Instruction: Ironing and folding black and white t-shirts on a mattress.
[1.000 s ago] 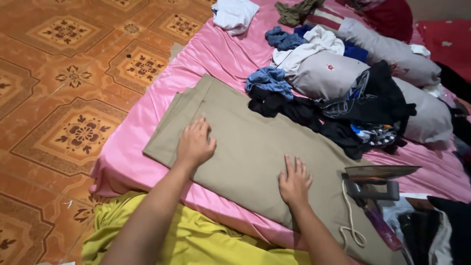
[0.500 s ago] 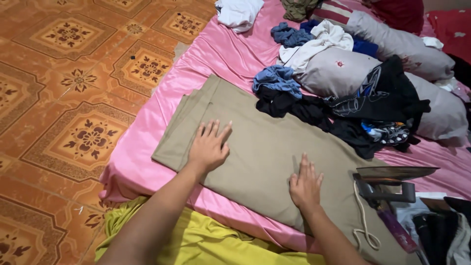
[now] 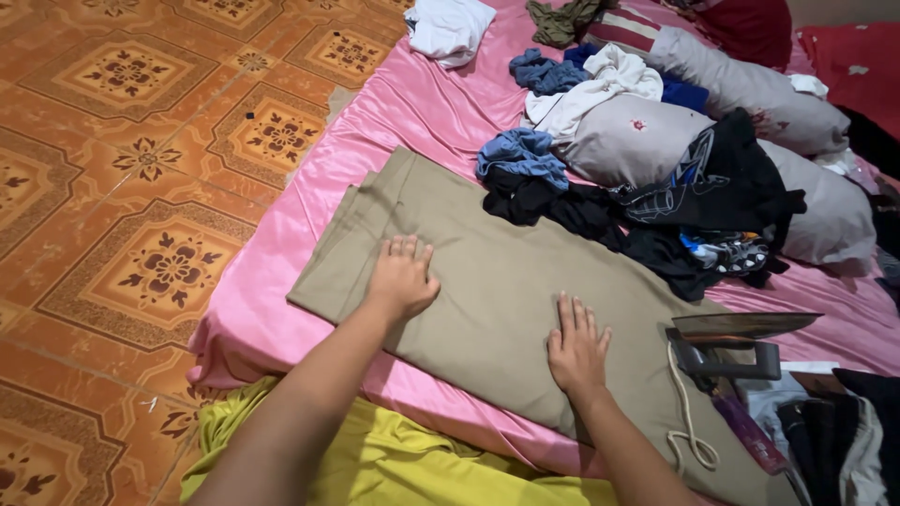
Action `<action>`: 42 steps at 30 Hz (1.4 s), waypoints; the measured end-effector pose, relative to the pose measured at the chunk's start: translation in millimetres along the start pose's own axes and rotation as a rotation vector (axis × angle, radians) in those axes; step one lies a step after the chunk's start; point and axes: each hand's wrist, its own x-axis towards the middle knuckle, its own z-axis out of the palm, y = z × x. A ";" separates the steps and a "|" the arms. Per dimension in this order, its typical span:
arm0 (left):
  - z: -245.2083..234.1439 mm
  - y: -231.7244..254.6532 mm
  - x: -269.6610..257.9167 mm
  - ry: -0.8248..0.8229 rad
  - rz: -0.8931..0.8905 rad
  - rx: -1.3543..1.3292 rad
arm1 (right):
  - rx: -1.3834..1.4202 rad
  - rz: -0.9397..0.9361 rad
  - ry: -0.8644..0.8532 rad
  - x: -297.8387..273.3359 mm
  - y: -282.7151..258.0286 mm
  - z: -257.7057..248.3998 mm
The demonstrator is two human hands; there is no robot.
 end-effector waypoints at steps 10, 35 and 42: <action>-8.8 16.9 5.2 -0.137 -0.108 0.046 | 0.021 -0.008 0.009 -0.7 1.6 3.0; -23.7 34.2 18.3 -0.085 -0.057 -0.022 | 0.046 0.029 -0.034 -0.4 1.8 3.5; 7.0 34.3 26.5 0.116 -0.038 -0.121 | -0.208 -0.035 -0.121 33.1 -13.1 -23.5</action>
